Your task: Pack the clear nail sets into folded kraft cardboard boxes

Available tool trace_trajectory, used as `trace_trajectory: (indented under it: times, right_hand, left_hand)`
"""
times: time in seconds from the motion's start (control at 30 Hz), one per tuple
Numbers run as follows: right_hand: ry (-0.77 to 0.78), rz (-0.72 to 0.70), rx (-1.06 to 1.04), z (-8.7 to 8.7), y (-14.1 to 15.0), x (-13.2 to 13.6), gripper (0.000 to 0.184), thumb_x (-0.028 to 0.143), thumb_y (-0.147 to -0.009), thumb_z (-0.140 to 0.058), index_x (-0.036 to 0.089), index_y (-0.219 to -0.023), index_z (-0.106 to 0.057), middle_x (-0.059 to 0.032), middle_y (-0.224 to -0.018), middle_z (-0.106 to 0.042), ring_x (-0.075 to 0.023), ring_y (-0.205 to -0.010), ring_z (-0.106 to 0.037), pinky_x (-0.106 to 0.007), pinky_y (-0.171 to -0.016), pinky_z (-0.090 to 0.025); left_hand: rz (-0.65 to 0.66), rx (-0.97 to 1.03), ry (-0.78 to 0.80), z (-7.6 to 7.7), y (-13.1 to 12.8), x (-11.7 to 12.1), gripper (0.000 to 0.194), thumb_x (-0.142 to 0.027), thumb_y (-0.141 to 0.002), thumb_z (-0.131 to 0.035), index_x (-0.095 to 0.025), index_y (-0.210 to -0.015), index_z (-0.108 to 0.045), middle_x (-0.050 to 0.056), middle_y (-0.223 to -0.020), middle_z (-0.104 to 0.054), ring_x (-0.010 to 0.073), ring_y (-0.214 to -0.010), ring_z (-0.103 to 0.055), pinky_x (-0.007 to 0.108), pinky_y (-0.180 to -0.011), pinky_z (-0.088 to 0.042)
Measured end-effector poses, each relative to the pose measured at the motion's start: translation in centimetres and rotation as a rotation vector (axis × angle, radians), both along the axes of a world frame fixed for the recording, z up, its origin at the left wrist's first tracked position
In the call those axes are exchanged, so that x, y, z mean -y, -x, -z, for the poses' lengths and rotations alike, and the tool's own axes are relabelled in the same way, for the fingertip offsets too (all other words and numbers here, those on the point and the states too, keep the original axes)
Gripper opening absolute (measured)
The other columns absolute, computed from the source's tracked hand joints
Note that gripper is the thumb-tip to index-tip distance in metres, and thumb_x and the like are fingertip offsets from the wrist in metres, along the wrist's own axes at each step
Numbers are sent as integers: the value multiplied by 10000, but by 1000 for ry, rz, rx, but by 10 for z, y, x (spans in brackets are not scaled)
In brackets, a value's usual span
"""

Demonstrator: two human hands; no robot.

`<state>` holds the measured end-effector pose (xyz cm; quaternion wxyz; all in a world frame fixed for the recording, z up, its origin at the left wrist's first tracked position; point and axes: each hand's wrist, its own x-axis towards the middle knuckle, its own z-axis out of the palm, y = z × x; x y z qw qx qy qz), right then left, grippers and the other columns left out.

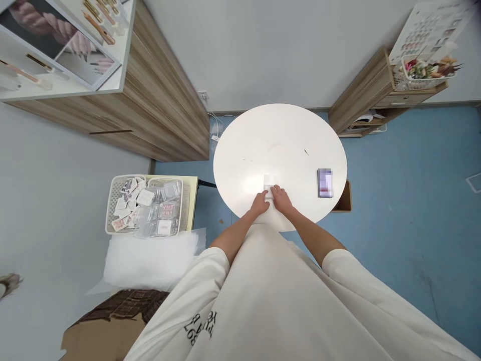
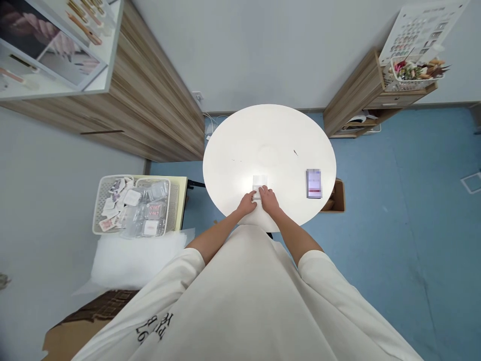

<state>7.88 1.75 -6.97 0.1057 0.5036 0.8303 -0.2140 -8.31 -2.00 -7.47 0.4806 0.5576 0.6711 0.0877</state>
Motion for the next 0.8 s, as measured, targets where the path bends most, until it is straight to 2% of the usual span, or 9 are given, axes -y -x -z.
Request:
trace_trajectory:
  times: [0.13,0.27,0.37,0.5,0.6,0.67,0.8]
  right_hand:
    - [26,-49,-9,-8,-3,5,564,60,-869,-470,167,-1423,-455,-163,-1467,-465,-277,-1057,-542,-377,-886,-428]
    - [122,-156,1,-21,-8,4,429,166,-913,-533,203,-1340,-544,-128,-1389,-548,-266,-1046,-589,-359,-859,-451]
    - [195,-192,21,-32,-4,-9,366,250,-954,-544,249,-1318,-588,-116,-1328,-588,-267,-1046,-611,-356,-824,-474]
    - [209,-160,24,-44,7,-37,305,296,-984,-534,265,-1268,-640,-131,-1275,-580,-285,-1103,-591,-353,-812,-491]
    - [199,-72,12,-44,16,-53,314,271,-1023,-454,228,-1288,-618,-131,-1230,-581,-249,-1004,-619,-334,-794,-485]
    - [165,-22,-6,-40,21,-60,324,244,-1037,-408,213,-1301,-592,-134,-1219,-582,-245,-1005,-612,-324,-784,-476]
    - [107,52,-28,-22,30,-68,333,208,-1041,-361,185,-1306,-563,-160,-1216,-578,-270,-1065,-576,-334,-795,-464]
  left_hand:
    - [-22,21,50,-7,1,10,649,-146,-856,-530,-208,-1492,-419,117,-1296,-605,200,-1051,-654,317,-920,-521]
    - [25,14,45,-15,10,24,619,-163,-860,-549,-219,-1468,-449,107,-1255,-615,196,-1008,-660,310,-894,-526]
    - [34,-2,13,-17,15,22,570,-174,-879,-535,-203,-1444,-469,114,-1232,-615,202,-1013,-653,312,-892,-525]
    - [-104,12,5,-19,15,11,572,-187,-918,-493,-200,-1480,-386,135,-1279,-598,212,-1050,-645,338,-907,-522]
    - [-175,-12,-27,-23,13,11,591,-211,-957,-445,-209,-1522,-272,153,-1405,-521,216,-1141,-618,348,-941,-512]
    - [-104,-69,-102,-25,11,14,580,-212,-960,-436,-205,-1517,-275,162,-1485,-454,249,-1257,-555,384,-1005,-484]
    - [256,-155,-218,-25,8,18,651,-177,-901,-493,-214,-1526,-316,142,-1652,-249,338,-1465,-338,491,-1142,-357]
